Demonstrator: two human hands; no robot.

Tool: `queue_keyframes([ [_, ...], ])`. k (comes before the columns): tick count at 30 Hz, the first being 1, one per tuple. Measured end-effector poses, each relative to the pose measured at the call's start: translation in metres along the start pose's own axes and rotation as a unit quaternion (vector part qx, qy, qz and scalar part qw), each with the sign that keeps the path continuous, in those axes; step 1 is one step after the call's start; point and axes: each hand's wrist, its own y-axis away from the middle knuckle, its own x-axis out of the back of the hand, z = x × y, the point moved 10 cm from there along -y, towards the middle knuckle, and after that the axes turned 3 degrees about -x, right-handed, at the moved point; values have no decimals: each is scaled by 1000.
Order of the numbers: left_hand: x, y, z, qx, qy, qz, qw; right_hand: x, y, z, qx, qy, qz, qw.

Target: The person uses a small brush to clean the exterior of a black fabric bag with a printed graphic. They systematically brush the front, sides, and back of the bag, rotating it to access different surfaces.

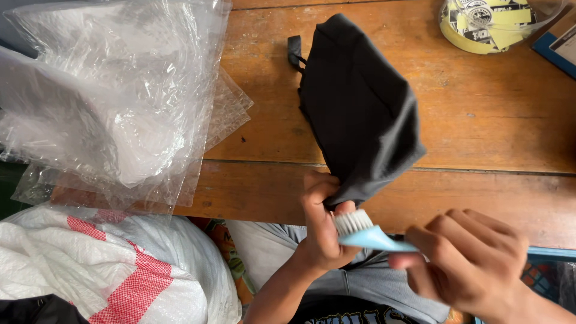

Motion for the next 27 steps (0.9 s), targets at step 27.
queue_keyframes([
  [27,-1,-15,9,-11,5,14,1000,-2,21,44,-128,81,3,988],
])
